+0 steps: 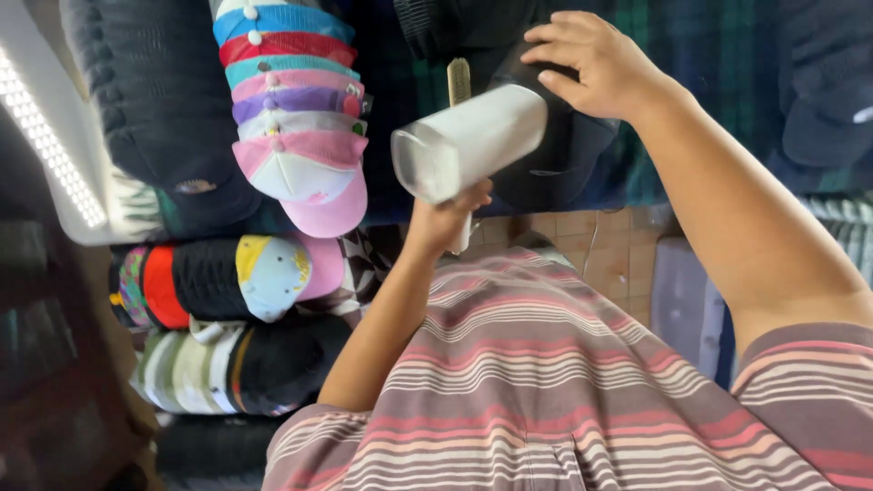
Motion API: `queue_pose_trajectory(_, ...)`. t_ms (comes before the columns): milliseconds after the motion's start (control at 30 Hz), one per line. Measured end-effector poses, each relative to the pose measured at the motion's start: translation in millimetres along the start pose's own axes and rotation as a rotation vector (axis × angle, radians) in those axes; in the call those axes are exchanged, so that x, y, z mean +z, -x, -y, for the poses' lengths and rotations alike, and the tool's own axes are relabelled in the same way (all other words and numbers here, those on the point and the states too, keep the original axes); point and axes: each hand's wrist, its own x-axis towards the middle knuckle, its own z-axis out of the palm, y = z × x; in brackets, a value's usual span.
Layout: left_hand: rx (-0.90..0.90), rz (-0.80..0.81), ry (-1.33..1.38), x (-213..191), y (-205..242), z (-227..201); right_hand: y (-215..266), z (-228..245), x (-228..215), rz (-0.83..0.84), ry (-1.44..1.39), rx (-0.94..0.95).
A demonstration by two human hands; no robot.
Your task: Using a handheld steamer to remove wrinkles and shape a baseball cap on a hat block.
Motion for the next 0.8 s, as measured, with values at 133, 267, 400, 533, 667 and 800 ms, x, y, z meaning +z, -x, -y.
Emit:
queue_pose_trajectory(133, -0.136, -0.336, 0.150, 11, -5, -14, -17, -25, 6, 0.045, -0.006, -0.168)
queue_pose_trajectory(267, -0.128, -0.528, 0.325, 33, 10, 48, -17, -24, 5, 0.037, 0.040, -0.125)
queue_pose_trajectory(400, -0.013, -0.538, 0.382, 83, 53, 84, -14, -33, 7, -0.018, 0.054, -0.182)
queue_pose_trajectory(533, -0.019, -0.621, 0.489, 104, 45, 123, -19, -42, 5, -0.010, 0.063, -0.216)
queue_pose_trajectory(667, -0.307, -0.742, 0.497, 104, 36, 91, -20, -48, 12, 0.004, 0.038, -0.190)
queue_pose_trajectory(800, -0.170, -0.726, 0.627, 142, 53, 139, -21, -61, 24, -0.048, 0.165, -0.144)
